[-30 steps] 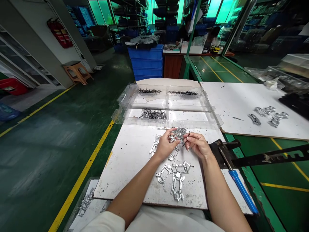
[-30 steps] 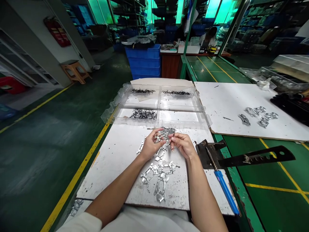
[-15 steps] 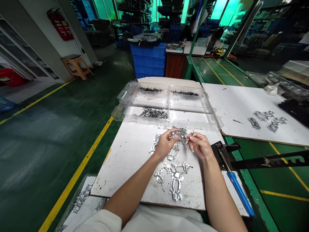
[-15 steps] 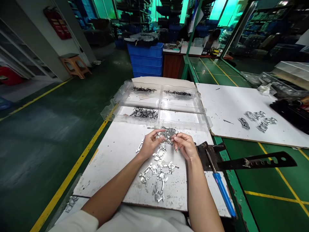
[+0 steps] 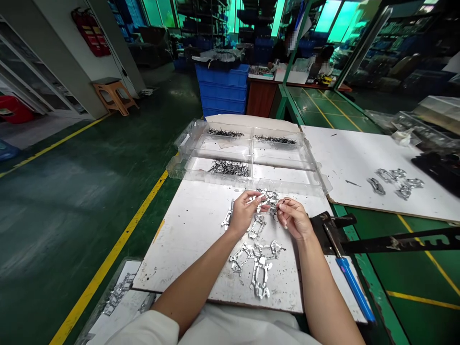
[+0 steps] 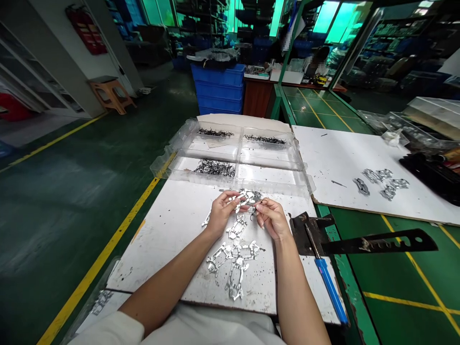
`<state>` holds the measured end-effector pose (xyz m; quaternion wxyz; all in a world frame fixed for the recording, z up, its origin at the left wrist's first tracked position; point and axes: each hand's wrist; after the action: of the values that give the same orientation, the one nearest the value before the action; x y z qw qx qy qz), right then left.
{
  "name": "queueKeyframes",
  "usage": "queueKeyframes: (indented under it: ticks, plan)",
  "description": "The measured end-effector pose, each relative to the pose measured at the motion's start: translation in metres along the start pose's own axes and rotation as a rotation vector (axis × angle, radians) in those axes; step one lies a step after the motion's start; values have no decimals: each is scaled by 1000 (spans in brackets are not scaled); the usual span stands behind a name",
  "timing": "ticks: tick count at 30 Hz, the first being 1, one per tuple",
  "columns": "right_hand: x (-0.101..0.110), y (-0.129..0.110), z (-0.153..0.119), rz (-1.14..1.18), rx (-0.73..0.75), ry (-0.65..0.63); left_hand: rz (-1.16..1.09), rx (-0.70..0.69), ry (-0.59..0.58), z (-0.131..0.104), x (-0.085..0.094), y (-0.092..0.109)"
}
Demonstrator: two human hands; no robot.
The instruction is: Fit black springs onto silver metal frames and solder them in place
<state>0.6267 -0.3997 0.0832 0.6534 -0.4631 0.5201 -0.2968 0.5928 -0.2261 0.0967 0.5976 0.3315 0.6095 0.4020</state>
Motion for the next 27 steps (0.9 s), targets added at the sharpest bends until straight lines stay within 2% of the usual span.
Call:
queueKeyframes:
  ticks: [5,9,15,19,23,27]
  plan:
    - [-1,2,1,-6,-8,-10,-5,78,-23,-1,1,-2]
    - [-2,0,0,14,37,32,9,140,-17,0,2,-4]
    - [-5,-3,-1,39,113,45,-34,133,-36,-1,3,-7]
    - [-6,0,0,20,79,15,-72,153,-25,-1,2,-8]
    - [-9,2,0,-13,24,-12,-138,168,34,-1,-2,-7]
    - [-11,2,0,-25,-6,-7,-113,153,8,-2,-4,-8]
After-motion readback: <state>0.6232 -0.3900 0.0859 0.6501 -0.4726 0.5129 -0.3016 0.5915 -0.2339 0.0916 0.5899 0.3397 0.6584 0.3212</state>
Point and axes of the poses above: each hand's wrist, its own z-axis towards the middle knuckle, its own x-axis out of the back of the hand, y = z × x, and after that the axes turned 2 degrees about y, right-handed
